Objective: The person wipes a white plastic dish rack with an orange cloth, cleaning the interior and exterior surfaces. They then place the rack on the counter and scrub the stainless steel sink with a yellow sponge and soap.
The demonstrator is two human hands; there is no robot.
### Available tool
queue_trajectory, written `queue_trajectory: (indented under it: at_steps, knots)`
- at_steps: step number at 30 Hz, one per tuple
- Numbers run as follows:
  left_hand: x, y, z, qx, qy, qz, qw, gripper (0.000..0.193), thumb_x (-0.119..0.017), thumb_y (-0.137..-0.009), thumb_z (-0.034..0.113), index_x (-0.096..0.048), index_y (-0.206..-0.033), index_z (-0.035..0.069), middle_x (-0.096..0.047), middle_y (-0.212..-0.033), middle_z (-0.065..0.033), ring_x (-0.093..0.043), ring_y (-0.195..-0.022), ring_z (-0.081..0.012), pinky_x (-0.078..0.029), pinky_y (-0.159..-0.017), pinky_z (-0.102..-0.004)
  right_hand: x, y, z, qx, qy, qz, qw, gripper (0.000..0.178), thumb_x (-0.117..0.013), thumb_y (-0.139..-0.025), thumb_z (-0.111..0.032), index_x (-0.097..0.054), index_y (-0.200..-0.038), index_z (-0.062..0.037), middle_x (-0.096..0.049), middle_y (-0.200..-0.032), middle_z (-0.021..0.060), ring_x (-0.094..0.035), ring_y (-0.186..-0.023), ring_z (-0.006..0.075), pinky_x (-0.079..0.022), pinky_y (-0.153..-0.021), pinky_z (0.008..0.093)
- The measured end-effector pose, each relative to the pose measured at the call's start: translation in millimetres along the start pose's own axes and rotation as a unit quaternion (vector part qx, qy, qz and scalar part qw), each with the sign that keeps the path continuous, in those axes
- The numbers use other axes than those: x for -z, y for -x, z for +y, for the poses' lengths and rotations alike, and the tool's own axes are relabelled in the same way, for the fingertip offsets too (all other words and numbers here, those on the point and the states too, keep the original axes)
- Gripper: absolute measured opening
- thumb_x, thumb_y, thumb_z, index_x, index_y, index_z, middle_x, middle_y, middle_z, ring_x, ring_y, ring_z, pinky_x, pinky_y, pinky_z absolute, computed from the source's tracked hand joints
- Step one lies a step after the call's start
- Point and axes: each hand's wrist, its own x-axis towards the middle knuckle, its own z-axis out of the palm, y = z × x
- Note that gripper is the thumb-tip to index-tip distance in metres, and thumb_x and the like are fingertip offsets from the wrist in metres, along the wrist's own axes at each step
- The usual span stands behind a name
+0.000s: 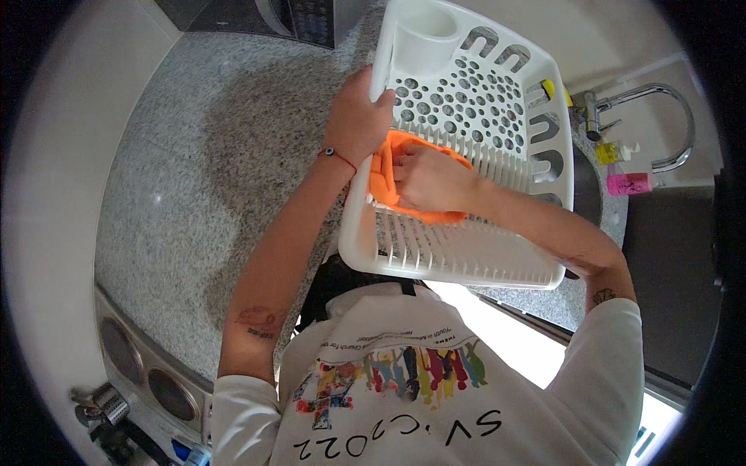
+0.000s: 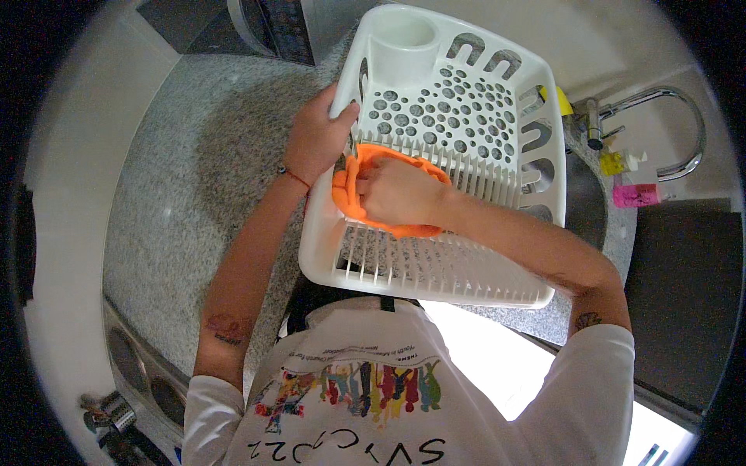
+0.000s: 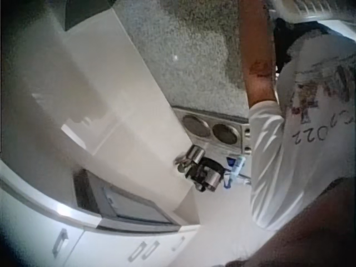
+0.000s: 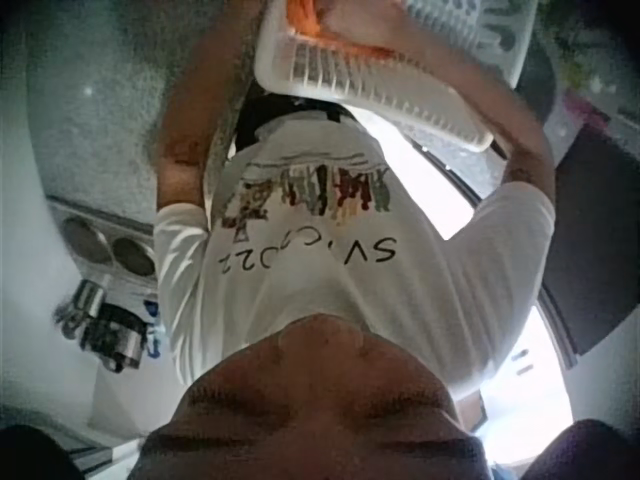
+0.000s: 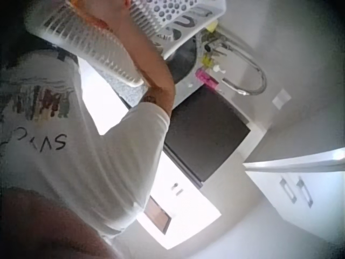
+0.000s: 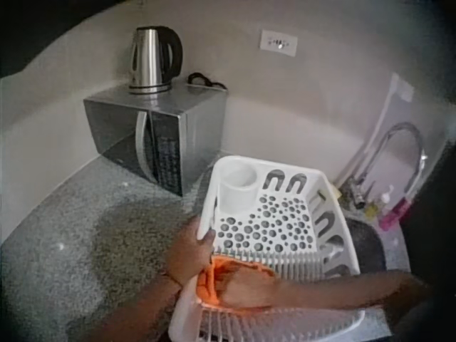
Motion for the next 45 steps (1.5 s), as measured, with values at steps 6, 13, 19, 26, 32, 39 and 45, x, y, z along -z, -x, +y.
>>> queue_trajectory:
  at_steps: [6,13,19,26,32,39,45]
  knots:
    - [0,-2,-5,-0.02,-0.014,0.018,1.0,0.034,-0.059,-0.078,0.017,-0.055,-0.108,0.001,-0.06,-0.095,-0.0234,-0.059,-0.089,-0.0381,-0.047,-0.077,-0.0419,0,-10,-7,-0.016,-0.029,-0.101,0.994,0.018,-0.06,-0.067,-0.02,-0.06,-0.068,-0.0013,-0.061,-0.071,0.0127,-0.061,-0.073,0.0255,-0.048,-0.069,0.0377]
    - [4,-5,8,-0.004,0.024,-0.021,0.999,0.034,-0.06,-0.076,0.013,-0.053,-0.106,-0.003,-0.058,-0.099,-0.025,-0.056,-0.092,-0.041,-0.045,-0.081,-0.0449,29,35,-7,-0.265,-0.643,-0.141,0.705,0.024,-0.062,-0.071,-0.017,-0.06,-0.085,0.0021,-0.058,-0.07,0.0013,-0.054,-0.074,0.0126,-0.045,-0.065,0.0271]
    - [3,-2,-3,0.004,0.018,0.002,1.0,0.041,-0.06,-0.076,0.013,-0.051,-0.113,-0.004,-0.059,-0.099,-0.0256,-0.058,-0.09,-0.0408,-0.047,-0.079,-0.044,134,79,5,-0.493,-0.549,-0.059,0.672,0.048,-0.06,-0.081,-0.041,-0.059,-0.104,0.0006,-0.062,-0.089,0.0045,-0.055,-0.077,0.011,-0.046,-0.068,0.0252]
    - [-2,-9,10,0.032,0.041,-0.046,0.998,0.038,-0.057,-0.079,0.016,-0.052,-0.112,-0.001,-0.058,-0.099,-0.0251,-0.057,-0.092,-0.0403,-0.046,-0.08,-0.0444,11,44,42,-0.298,-0.016,0.011,0.954,0.049,-0.047,-0.088,-0.037,-0.055,-0.106,0.0074,-0.054,-0.11,0.02,-0.048,-0.106,0.0315,-0.035,-0.092,0.0426]
    - [6,-6,0,-0.008,0.012,-0.013,1.0,0.03,-0.057,-0.078,0.012,-0.053,-0.104,-0.002,-0.058,-0.095,-0.024,-0.056,-0.089,-0.0413,-0.045,-0.079,-0.0459,9,2,13,-0.271,0.115,0.029,0.955,0.038,-0.048,-0.086,-0.032,-0.064,-0.085,0.0018,-0.06,-0.09,0.0108,-0.048,-0.101,0.0274,-0.035,-0.089,0.0371]
    - [0,-7,-5,-0.042,-0.002,0.017,0.999,0.029,-0.058,-0.076,0.01,-0.052,-0.1,-0.005,-0.058,-0.093,-0.0252,-0.056,-0.087,-0.042,-0.045,-0.079,-0.0468,13,15,-18,-0.152,0.046,-0.009,0.987,0.032,-0.053,-0.083,-0.029,-0.066,-0.072,-0.0017,-0.06,-0.082,0.0073,-0.049,-0.097,0.0236,-0.037,-0.088,0.0372]
    - [4,-11,2,-0.017,-0.017,-0.023,0.999,0.034,-0.058,-0.076,0.009,-0.053,-0.106,-0.006,-0.056,-0.102,-0.0263,-0.055,-0.095,-0.0412,-0.044,-0.084,-0.045,17,23,-33,-0.177,-0.2,0.025,0.963,0.026,-0.06,-0.082,-0.021,-0.062,-0.075,0.0038,-0.058,-0.077,0.01,-0.054,-0.088,0.0209,-0.041,-0.086,0.0363]
